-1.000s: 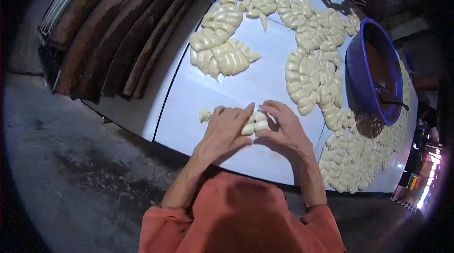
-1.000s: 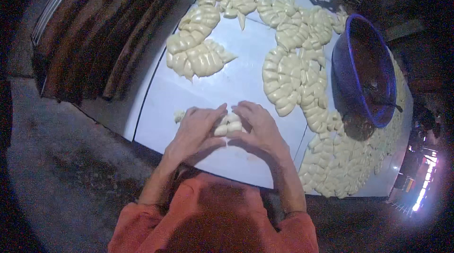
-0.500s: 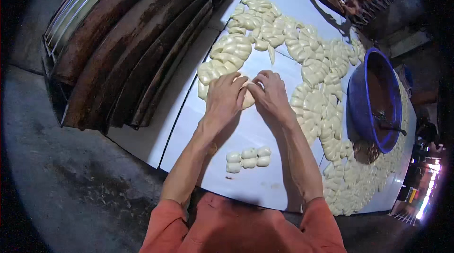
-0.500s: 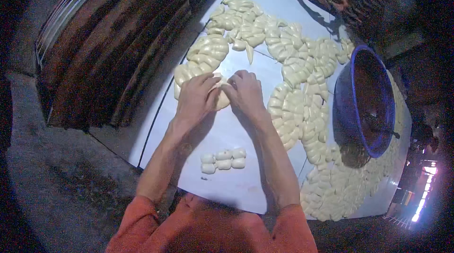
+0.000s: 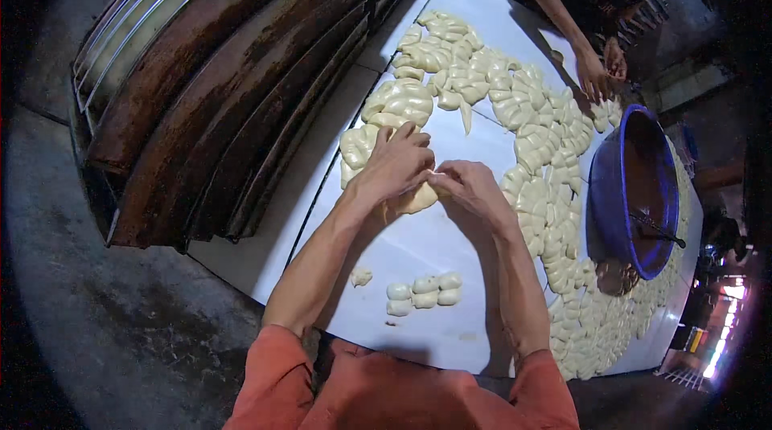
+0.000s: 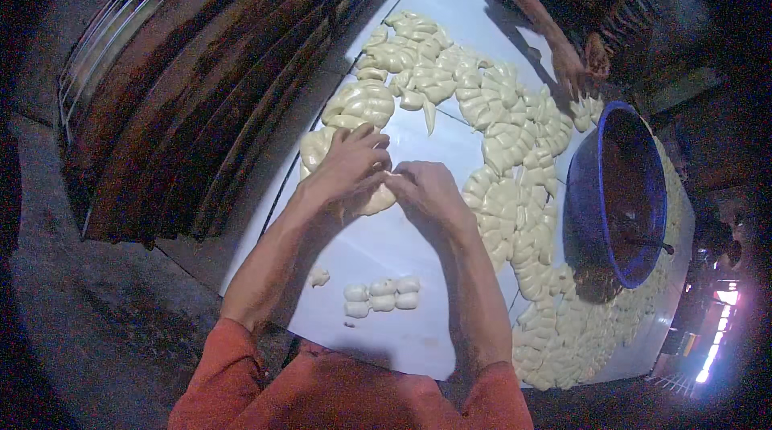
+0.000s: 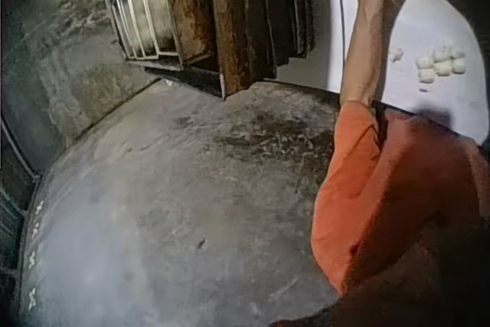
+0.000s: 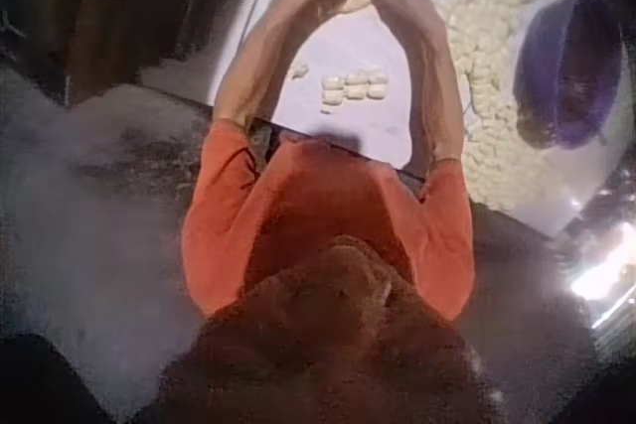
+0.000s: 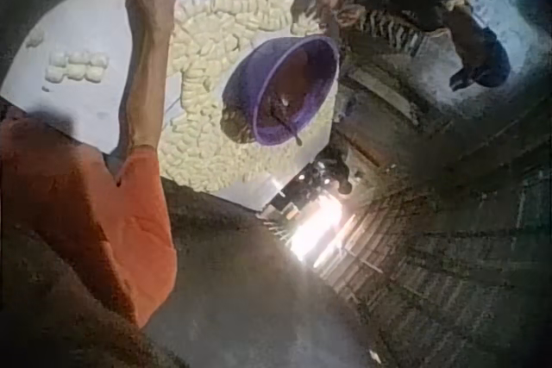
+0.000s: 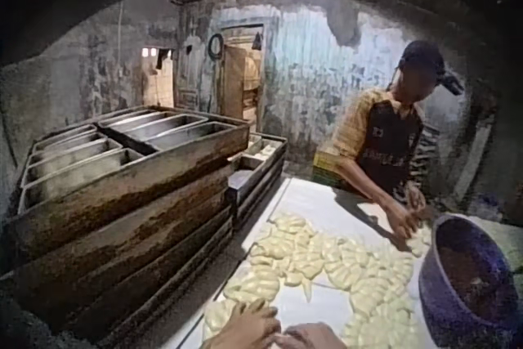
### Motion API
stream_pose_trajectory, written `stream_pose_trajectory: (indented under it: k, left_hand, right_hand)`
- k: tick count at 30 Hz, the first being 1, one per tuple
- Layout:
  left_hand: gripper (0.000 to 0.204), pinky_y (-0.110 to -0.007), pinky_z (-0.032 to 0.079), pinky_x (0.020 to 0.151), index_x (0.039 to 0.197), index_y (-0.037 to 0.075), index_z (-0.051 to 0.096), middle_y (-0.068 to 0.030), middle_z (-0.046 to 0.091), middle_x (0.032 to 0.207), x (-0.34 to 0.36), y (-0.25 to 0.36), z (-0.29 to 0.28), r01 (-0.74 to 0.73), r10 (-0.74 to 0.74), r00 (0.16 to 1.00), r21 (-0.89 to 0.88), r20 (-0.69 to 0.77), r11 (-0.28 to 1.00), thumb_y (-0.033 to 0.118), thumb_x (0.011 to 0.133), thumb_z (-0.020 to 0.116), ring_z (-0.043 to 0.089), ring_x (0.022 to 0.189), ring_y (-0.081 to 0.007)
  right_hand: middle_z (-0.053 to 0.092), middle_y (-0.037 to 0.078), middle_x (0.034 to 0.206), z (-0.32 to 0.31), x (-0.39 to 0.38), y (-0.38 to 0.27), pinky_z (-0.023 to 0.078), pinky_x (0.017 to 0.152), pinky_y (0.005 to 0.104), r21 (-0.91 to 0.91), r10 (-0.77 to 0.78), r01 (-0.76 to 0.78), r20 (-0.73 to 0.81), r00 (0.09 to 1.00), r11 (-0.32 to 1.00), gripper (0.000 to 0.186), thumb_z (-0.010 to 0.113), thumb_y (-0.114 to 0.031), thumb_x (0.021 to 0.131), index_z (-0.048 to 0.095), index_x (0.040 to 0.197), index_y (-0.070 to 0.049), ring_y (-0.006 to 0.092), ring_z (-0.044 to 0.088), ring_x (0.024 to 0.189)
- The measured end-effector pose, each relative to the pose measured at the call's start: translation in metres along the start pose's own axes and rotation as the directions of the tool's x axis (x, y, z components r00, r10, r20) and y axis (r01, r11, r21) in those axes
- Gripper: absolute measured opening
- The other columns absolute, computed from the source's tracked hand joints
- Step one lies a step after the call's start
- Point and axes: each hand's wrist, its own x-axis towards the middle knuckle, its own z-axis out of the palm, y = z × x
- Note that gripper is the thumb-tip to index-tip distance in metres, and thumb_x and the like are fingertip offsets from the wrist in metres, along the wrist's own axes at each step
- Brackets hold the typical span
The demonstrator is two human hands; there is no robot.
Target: The person shapes dough by hand on a table, occasionally adding filling from a bowl, and places the dough pieces into metal pans.
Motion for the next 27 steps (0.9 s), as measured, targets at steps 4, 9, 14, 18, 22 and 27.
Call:
stream_pose_trajectory:
  k: [4, 9, 14, 18, 22, 27]
  left_hand:
    - [0.015, -0.059, 0.031, 0.104, 0.091, 0.016, 0.075, -0.0054, 0.063, 0.119, 0.000, 0.004, 0.005, 0.040, -0.040, 0.999, 0.049, 0.002, 0.998, 0.029, 0.084, 0.073, 0.045, 0.132, -0.0308]
    - [0.012, -0.059, 0.028, 0.109, 0.090, 0.012, 0.073, -0.0076, 0.062, 0.111, -0.003, 0.008, 0.017, 0.090, -0.083, 0.987, 0.044, -0.140, 0.995, 0.023, 0.087, 0.070, 0.048, 0.126, -0.0303]
    - [0.026, -0.064, 0.026, 0.109, 0.112, 0.009, 0.068, -0.0116, 0.060, 0.120, -0.006, 0.016, 0.013, 0.112, -0.110, 0.992, 0.029, -0.065, 0.993, 0.021, 0.089, 0.065, 0.045, 0.130, -0.0341]
    - [0.054, -0.074, 0.018, 0.111, 0.135, 0.008, 0.056, -0.0192, 0.047, 0.144, -0.010, 0.024, 0.013, 0.092, -0.097, 0.994, -0.086, -0.052, 0.992, 0.028, 0.085, 0.066, 0.033, 0.142, -0.0418]
    - [0.060, -0.073, 0.014, 0.114, 0.132, 0.006, 0.057, -0.0184, 0.049, 0.142, -0.018, 0.029, 0.017, 0.022, -0.022, 1.000, -0.001, 0.011, 1.000, 0.033, 0.080, 0.073, 0.031, 0.144, -0.0414]
    - [0.046, -0.072, 0.018, 0.114, 0.118, 0.008, 0.063, -0.0135, 0.053, 0.135, -0.018, 0.038, 0.020, 0.008, -0.007, 1.000, 0.032, -0.025, 0.999, 0.034, 0.082, 0.075, 0.037, 0.140, -0.0389]
  right_hand:
    - [0.061, 0.012, 0.070, -0.014, -0.012, -0.002, 0.046, 0.062, 0.0342, 0.185, 0.162, -0.172, 0.069, 0.984, 0.968, 0.035, 0.066, -0.031, 0.084, 0.071, 0.089, 0.003, 0.0167, 0.056, 0.065]
    - [0.060, 0.001, 0.073, -0.012, -0.035, 0.023, 0.041, 0.059, 0.0262, 0.593, 0.368, -0.321, 0.043, 0.929, 0.738, 0.027, 0.069, -0.027, 0.079, 0.068, 0.081, 0.000, 0.0105, 0.053, 0.066]
    - [0.059, 0.010, 0.091, -0.004, -0.035, 0.032, 0.052, 0.064, 0.0345, -0.122, -0.288, 0.265, -0.265, 0.920, 0.957, 0.033, 0.074, -0.017, 0.086, 0.059, 0.107, 0.002, 0.0157, 0.058, 0.088]
    - [0.061, 0.009, 0.100, 0.005, -0.037, 0.021, 0.051, 0.073, 0.0291, -0.360, -0.303, 0.205, -0.239, 0.923, 0.910, 0.030, 0.073, -0.010, 0.086, 0.060, 0.112, -0.002, 0.0109, 0.056, 0.094]
    - [0.064, 0.005, 0.102, 0.013, -0.037, 0.020, 0.048, 0.077, 0.0267, 0.449, 0.188, -0.086, -0.188, 0.964, 0.889, 0.034, 0.072, -0.006, 0.085, 0.062, 0.117, 0.000, 0.0095, 0.057, 0.087]
    - [0.064, 0.011, 0.096, 0.009, -0.036, 0.014, 0.048, 0.075, 0.0303, 0.137, 0.016, 0.014, -0.218, 0.976, 0.990, 0.040, 0.071, -0.015, 0.084, 0.064, 0.118, 0.004, 0.0177, 0.059, 0.083]
